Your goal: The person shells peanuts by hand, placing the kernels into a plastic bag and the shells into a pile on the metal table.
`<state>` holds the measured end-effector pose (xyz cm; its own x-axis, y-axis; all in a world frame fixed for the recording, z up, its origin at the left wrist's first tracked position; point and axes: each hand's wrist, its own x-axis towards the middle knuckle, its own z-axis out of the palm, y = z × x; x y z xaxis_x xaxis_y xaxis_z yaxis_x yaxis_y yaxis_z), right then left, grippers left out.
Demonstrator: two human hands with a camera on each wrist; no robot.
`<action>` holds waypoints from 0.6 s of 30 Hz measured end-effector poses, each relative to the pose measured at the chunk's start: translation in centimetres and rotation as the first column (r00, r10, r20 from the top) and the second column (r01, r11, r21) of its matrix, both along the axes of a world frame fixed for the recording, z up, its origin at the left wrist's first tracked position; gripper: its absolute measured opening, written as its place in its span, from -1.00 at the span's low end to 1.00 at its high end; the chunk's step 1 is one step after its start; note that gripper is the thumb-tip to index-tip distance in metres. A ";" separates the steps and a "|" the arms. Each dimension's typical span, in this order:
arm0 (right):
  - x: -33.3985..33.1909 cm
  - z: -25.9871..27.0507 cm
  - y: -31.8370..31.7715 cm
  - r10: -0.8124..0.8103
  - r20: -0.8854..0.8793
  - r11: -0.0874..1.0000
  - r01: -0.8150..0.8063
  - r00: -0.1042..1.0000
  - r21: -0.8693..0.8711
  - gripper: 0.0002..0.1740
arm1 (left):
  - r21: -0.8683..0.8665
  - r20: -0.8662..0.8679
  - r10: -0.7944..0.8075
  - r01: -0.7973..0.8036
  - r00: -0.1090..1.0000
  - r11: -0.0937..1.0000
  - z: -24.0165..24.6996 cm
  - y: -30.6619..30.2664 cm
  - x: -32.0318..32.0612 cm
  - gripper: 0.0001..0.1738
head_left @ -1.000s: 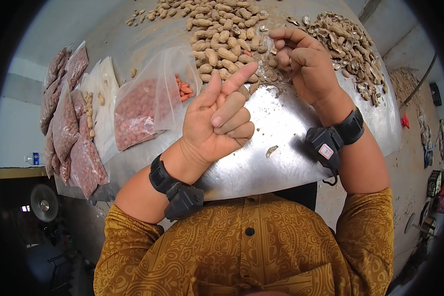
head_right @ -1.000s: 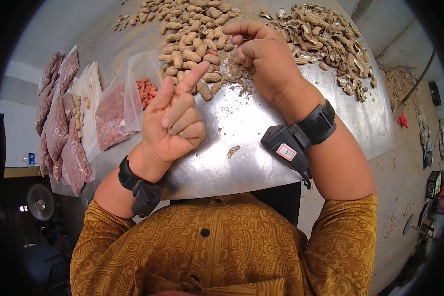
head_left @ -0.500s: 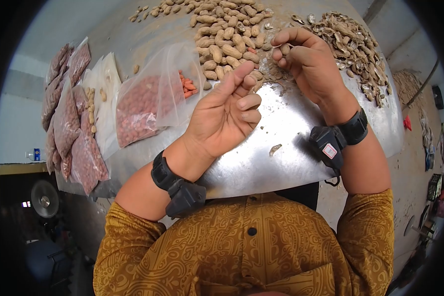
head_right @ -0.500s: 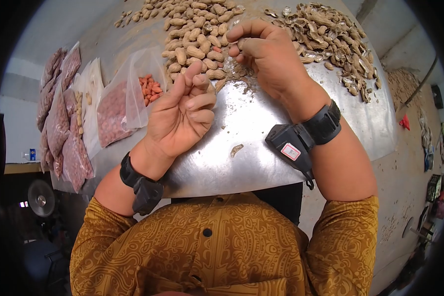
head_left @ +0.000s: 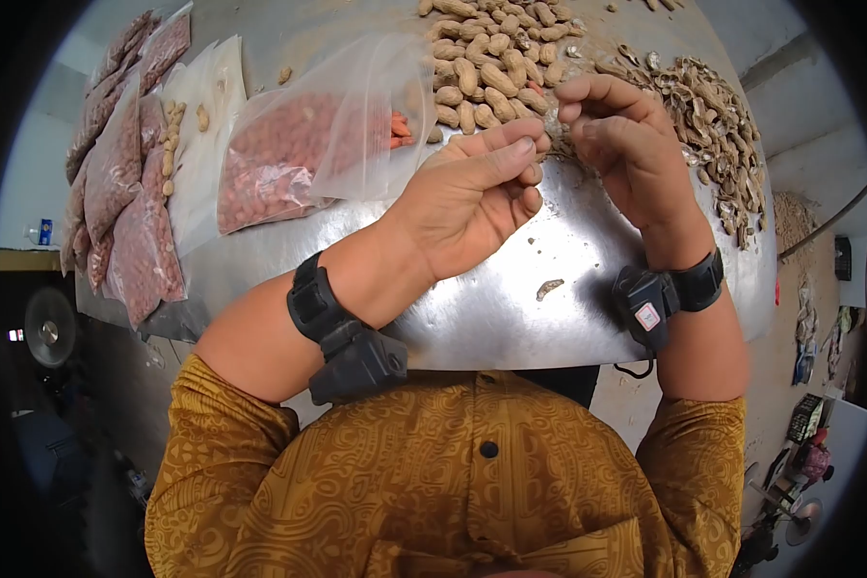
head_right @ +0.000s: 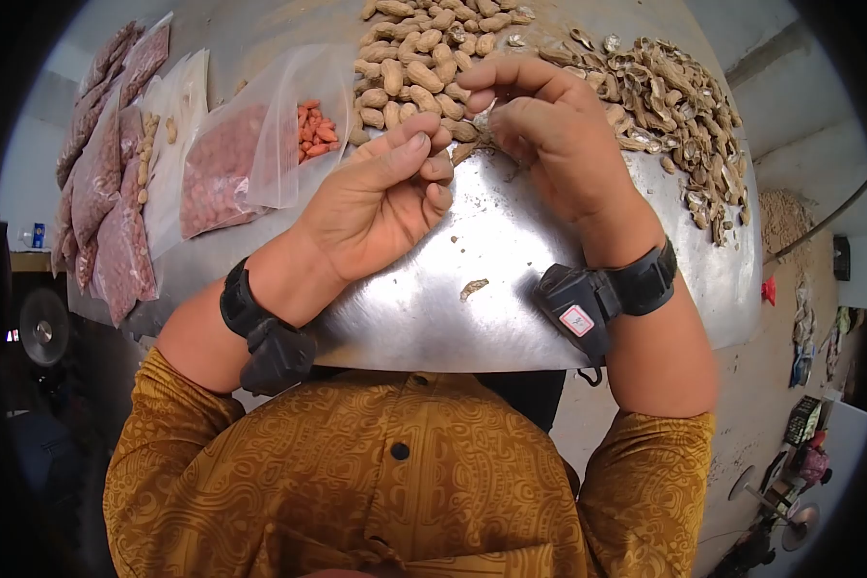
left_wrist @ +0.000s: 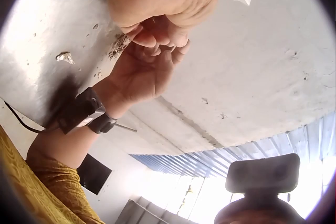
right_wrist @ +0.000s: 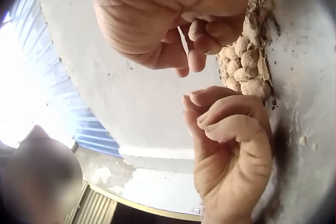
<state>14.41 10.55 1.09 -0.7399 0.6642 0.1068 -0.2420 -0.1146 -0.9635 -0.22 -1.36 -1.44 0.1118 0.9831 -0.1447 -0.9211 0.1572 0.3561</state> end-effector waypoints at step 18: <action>-0.7 0.5 -1.7 -0.042 0.223 0.949 -0.031 0.974 0.314 -0.80 | -0.020 -0.147 -0.011 0.009 0.989 1.000 0.0 -0.3 0.2 -0.62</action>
